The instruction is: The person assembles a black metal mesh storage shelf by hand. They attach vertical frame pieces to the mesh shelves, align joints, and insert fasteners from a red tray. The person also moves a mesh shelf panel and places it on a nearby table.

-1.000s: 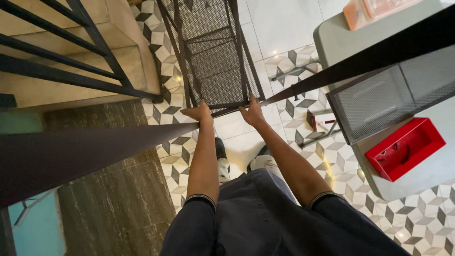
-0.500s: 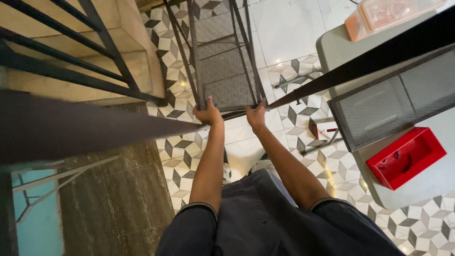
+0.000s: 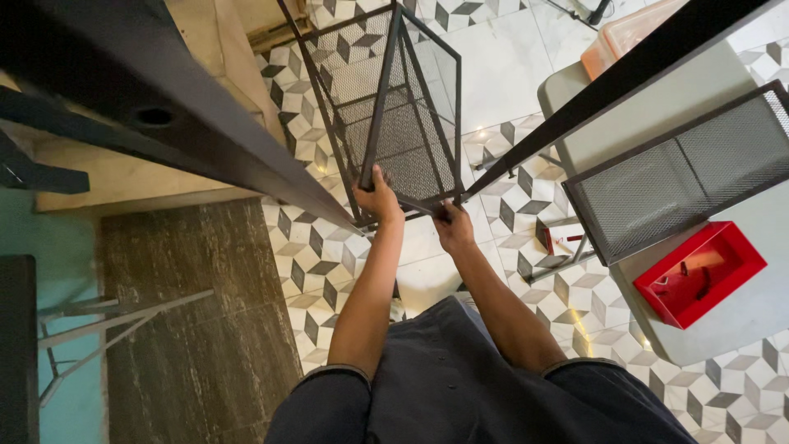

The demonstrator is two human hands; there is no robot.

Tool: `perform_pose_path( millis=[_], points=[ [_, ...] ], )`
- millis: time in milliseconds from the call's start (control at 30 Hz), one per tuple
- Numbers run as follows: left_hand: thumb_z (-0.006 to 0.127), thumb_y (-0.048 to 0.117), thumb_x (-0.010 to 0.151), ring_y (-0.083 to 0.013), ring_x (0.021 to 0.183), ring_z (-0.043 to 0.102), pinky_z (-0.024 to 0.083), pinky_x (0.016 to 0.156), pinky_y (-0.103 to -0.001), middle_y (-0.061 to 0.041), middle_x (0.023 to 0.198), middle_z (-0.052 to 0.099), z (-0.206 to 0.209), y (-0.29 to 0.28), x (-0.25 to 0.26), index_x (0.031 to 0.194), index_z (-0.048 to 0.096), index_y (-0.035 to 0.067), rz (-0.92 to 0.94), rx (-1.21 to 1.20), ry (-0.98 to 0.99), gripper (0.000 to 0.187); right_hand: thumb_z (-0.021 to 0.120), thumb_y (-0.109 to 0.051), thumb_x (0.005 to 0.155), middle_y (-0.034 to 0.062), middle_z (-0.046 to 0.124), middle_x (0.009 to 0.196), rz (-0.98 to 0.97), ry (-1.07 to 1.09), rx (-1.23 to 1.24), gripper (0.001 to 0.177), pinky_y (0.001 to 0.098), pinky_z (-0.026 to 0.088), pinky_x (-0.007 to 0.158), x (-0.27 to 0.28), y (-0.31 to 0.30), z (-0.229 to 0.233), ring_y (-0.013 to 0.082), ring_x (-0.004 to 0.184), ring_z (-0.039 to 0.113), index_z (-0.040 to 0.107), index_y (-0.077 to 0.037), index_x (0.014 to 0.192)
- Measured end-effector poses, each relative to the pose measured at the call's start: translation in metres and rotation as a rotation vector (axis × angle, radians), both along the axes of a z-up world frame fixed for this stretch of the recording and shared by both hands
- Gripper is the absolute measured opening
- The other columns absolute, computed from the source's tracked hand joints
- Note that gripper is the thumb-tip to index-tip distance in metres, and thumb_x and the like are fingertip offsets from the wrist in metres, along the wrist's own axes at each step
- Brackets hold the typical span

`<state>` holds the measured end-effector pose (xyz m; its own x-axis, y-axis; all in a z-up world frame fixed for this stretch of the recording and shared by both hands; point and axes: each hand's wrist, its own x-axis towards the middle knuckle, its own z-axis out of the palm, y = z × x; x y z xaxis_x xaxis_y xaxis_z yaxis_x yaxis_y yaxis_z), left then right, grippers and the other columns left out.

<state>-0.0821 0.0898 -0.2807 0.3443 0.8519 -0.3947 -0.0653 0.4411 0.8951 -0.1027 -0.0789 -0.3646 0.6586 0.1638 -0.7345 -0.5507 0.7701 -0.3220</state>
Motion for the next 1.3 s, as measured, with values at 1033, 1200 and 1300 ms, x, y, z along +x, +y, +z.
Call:
perform_pose_path(
  millis=[1033, 1200, 1300],
  points=[
    [0.068, 0.002, 0.110, -0.0225, 0.088, 0.061, 0.053, 0.074, -0.029, -0.014, 0.099, 0.059, 0.026, -0.010, -0.027, 0.108, 0.057, -0.007, -0.661, -0.772, -0.752, 0.014, 0.054, -0.033, 0.103, 0.0157, 0.066, 0.132, 0.508, -0.559, -0.565, 0.053, 0.0412, 0.054, 0.100, -0.028, -0.083, 0.197, 0.0274, 0.119, 0.066, 0.049, -0.002, 0.146],
    [0.064, 0.007, 0.099, -0.0219, 0.089, 0.067, 0.061, 0.078, -0.028, -0.016, 0.096, 0.062, 0.073, -0.018, -0.007, 0.104, 0.056, -0.008, -0.500, -0.752, -0.540, 0.017, 0.061, -0.019, 0.100, 0.0182, 0.068, 0.129, 0.435, -0.702, -0.746, 0.048, 0.0394, 0.056, 0.099, -0.013, -0.105, 0.236, 0.0277, 0.117, 0.067, 0.054, 0.001, 0.143],
    [0.065, 0.006, 0.097, -0.0230, 0.090, 0.068, 0.062, 0.080, -0.030, -0.015, 0.097, 0.062, 0.098, -0.028, -0.001, 0.103, 0.055, -0.007, -0.483, -0.752, -0.617, 0.017, 0.066, -0.011, 0.103, 0.0187, 0.068, 0.129, 0.348, -0.944, -0.797, 0.041, 0.0394, 0.055, 0.101, -0.007, -0.105, 0.265, 0.0262, 0.120, 0.066, 0.058, 0.003, 0.141]
  ],
)
